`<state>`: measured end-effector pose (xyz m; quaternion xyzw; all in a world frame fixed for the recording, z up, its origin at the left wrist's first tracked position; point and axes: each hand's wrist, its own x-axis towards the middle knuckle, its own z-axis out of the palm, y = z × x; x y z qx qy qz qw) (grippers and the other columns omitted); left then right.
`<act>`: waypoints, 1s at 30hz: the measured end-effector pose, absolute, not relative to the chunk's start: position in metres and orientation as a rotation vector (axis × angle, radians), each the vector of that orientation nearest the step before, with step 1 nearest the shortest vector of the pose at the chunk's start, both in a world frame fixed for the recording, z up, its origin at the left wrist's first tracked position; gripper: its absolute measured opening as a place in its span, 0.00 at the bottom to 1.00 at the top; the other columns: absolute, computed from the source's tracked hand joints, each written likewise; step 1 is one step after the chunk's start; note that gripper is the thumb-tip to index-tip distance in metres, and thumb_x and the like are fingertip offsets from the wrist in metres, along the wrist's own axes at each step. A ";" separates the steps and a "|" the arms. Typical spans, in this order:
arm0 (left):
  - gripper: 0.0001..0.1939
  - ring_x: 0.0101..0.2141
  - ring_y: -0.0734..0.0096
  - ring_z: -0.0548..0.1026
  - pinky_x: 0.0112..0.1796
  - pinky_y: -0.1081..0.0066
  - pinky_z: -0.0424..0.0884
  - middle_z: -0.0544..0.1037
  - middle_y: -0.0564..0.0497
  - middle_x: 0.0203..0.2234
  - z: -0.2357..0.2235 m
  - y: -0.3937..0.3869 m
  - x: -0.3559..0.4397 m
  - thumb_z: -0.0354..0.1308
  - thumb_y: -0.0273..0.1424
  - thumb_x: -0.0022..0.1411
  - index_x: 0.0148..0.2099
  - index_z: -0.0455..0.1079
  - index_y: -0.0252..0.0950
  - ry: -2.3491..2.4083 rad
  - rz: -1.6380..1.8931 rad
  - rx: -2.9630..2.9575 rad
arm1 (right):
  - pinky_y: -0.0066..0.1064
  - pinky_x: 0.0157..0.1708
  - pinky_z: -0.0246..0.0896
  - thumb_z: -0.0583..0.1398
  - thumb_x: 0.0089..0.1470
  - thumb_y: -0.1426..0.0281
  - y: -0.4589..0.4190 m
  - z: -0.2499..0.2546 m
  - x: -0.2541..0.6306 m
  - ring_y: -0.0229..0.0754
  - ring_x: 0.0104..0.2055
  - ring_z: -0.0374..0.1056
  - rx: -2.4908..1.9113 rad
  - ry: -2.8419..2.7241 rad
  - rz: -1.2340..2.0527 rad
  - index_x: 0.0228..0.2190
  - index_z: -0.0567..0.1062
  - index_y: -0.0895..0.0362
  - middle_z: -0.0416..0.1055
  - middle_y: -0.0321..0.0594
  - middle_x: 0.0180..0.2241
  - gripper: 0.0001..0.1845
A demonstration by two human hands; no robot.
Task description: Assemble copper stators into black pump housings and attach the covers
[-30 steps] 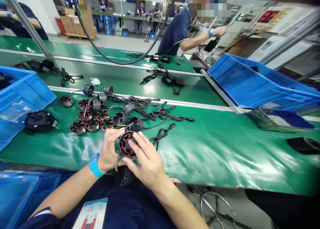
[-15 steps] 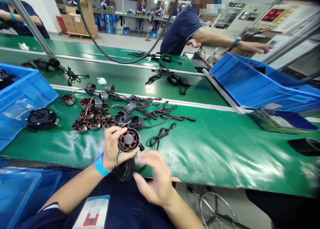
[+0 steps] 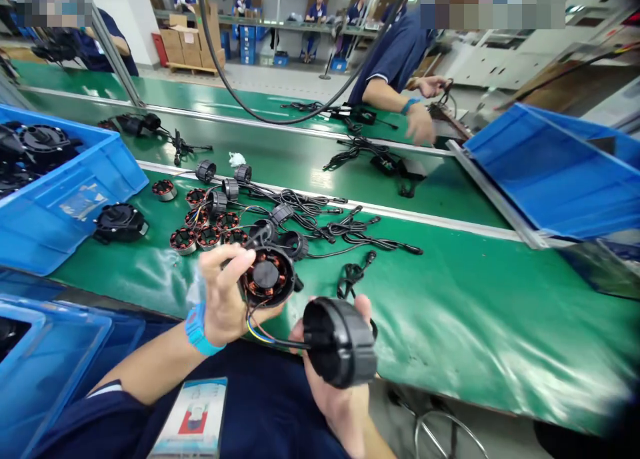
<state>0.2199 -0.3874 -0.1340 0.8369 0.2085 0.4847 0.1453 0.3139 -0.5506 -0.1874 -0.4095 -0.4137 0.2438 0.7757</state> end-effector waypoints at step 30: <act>0.19 0.58 0.55 0.63 0.55 0.54 0.69 0.60 0.43 0.56 -0.180 -0.376 0.215 0.75 0.36 0.54 0.44 0.71 0.39 0.203 1.040 2.251 | 0.40 0.55 0.69 0.70 0.44 0.74 -0.476 -0.134 0.431 0.49 0.55 0.71 -1.217 -1.264 0.627 0.60 0.61 0.56 0.70 0.50 0.56 0.43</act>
